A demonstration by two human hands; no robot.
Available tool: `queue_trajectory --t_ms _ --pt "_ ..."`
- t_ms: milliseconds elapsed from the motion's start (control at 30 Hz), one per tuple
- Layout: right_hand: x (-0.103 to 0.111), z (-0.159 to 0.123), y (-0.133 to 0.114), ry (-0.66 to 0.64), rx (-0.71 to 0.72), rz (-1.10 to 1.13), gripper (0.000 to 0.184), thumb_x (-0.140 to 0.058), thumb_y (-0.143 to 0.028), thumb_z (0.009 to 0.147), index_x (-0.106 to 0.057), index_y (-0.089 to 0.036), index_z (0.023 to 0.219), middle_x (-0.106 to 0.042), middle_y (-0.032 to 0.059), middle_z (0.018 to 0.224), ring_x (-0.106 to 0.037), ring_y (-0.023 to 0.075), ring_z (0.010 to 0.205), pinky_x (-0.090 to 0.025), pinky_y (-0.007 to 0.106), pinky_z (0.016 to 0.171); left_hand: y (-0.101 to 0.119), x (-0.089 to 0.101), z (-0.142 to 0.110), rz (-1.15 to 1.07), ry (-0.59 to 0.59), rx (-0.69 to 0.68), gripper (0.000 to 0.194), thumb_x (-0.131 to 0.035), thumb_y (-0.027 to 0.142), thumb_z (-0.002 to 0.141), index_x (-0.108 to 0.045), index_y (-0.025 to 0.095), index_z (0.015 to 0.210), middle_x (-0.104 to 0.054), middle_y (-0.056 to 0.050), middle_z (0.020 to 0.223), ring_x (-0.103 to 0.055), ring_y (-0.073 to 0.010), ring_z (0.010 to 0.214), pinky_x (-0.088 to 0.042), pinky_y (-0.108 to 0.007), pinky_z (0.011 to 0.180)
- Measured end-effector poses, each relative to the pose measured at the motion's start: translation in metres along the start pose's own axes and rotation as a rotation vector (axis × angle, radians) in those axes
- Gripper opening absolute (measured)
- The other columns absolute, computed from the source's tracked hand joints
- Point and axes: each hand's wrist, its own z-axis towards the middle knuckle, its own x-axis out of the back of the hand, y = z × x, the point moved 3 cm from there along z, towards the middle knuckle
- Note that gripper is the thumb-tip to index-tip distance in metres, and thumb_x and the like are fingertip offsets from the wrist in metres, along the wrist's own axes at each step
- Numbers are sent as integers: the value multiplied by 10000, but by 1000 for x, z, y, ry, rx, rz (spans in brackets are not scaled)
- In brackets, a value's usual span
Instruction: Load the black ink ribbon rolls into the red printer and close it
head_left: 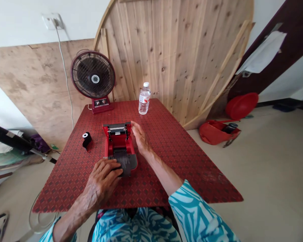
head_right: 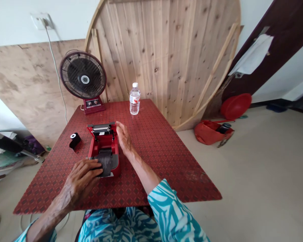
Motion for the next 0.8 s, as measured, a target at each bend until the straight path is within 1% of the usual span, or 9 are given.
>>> queue_trajectory --t_ms 100,200,267,333,467,533,633,700,800 --pt "-3 6 -17 -73 47 -49 403 -453 -547 887 -657 -292 1123 -674 10 1192 -592 216 1135 -427 416 1043 1 2 1 13 2 3 126 -548 168 934 -652 191 1001 -722 -83 1034 -647 -229 1065 -512 -393 902" --pt "1 -9 -25 -97 118 -111 422 -389 -571 916 -692 -285 990 -685 19 1109 -596 219 1112 -430 405 1033 2 3 2 33 6 18 125 -550 168 933 -660 198 984 -722 -84 1038 -647 -232 1068 -521 -393 890" --pt "7 -26 -24 -113 178 -140 464 -366 -587 928 -707 -278 870 -654 23 1164 -552 219 1195 -392 394 1080 3 2 2 42 9 28 125 -554 171 931 -664 202 981 -722 -83 1039 -649 -232 1069 -525 -392 885" --pt "12 -44 -18 -128 162 -161 461 -390 -577 929 -716 -269 821 -606 25 1238 -527 222 1232 -371 399 1105 3 1 0 47 15 28 121 -560 176 927 -665 204 981 -722 -81 1038 -651 -234 1067 -521 -398 893" --pt "16 -65 -8 -103 140 -179 260 -521 -458 894 -722 -293 881 -553 24 1275 -482 221 1281 -345 414 1138 0 -1 -5 -9 5 42 122 -571 228 932 -658 213 1016 -709 -85 1066 -630 -244 1102 -485 -427 958" --pt "16 -66 -6 -88 138 -158 209 -536 -392 878 -707 -309 964 -544 26 1277 -472 214 1291 -340 418 1146 -7 0 -7 -85 -29 72 238 -560 349 943 -633 205 1117 -683 -110 1133 -600 -263 1146 -466 -439 983" --pt "14 -63 -6 -85 117 -143 266 -529 -318 853 -672 -310 1077 -531 34 1299 -459 215 1306 -337 426 1151 -23 3 -6 -108 -46 152 488 -452 507 963 -524 173 1312 -617 -157 1255 -559 -283 1193 -458 -436 978" --pt "13 -62 -6 -78 101 -149 300 -521 -289 842 -658 -303 1108 -530 37 1307 -451 218 1313 -337 430 1150 -34 4 -5 -37 -46 184 525 -405 516 977 -485 162 1356 -584 -173 1312 -534 -293 1226 -434 -447 992" --pt "12 -62 -7 -70 89 -152 327 -509 -260 833 -642 -298 1129 -537 35 1310 -449 208 1313 -335 422 1153 -44 -1 -5 54 -90 168 541 -386 543 973 -515 163 1336 -584 -174 1334 -499 -314 1277 -376 -479 1041"
